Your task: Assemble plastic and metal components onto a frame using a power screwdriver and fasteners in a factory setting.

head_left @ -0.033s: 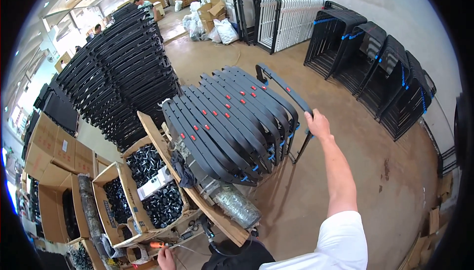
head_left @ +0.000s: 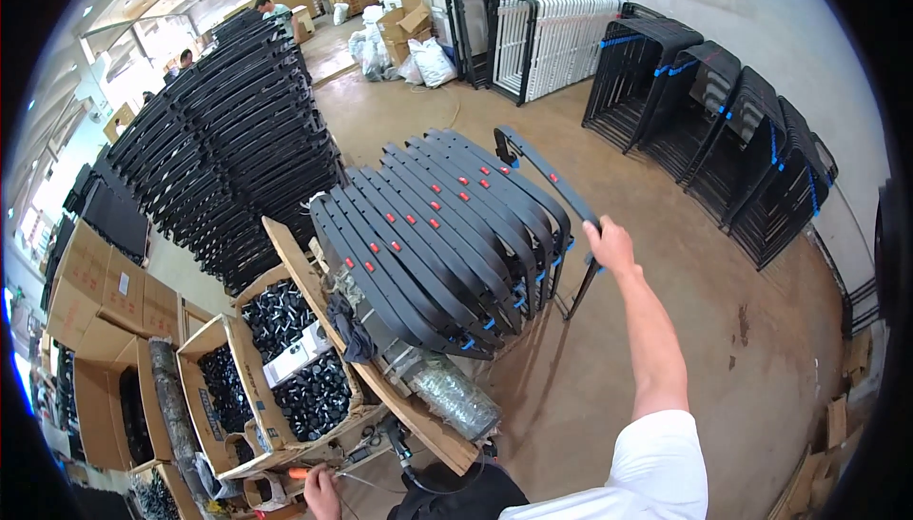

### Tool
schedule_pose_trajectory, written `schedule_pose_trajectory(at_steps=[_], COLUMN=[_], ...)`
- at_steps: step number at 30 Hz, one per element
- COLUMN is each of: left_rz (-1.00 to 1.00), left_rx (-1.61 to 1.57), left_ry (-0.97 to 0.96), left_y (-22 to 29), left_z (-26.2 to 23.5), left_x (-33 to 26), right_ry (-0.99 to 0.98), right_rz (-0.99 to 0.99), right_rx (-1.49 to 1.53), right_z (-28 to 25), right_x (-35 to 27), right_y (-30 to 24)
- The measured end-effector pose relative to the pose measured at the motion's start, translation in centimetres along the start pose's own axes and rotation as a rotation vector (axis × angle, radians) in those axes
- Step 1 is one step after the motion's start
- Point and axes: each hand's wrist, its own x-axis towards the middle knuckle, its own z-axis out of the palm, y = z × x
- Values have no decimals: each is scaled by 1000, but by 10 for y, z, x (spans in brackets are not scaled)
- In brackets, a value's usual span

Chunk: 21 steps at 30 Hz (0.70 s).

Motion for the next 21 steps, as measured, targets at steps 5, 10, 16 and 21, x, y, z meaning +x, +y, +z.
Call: schedule_pose_trajectory(at_steps=[5,10,16,21], left_rz=[208,365,103,-489], left_rx=[-136,-121,-260,-390], left_ry=[-396,-922,-1246,-1473], left_y=[182,261,314,308], left_z=[148,285,426,414], left_x=[-11,-48,-120,-182], right_ry=[-39,47,-64,-184], right_rz=[115,221,322,614], right_rx=[66,163,443,1372], right_z=[-45,-74,-86,-65], right_x=[-88,-178,-307,-412], right_y=[9,14,-25,42])
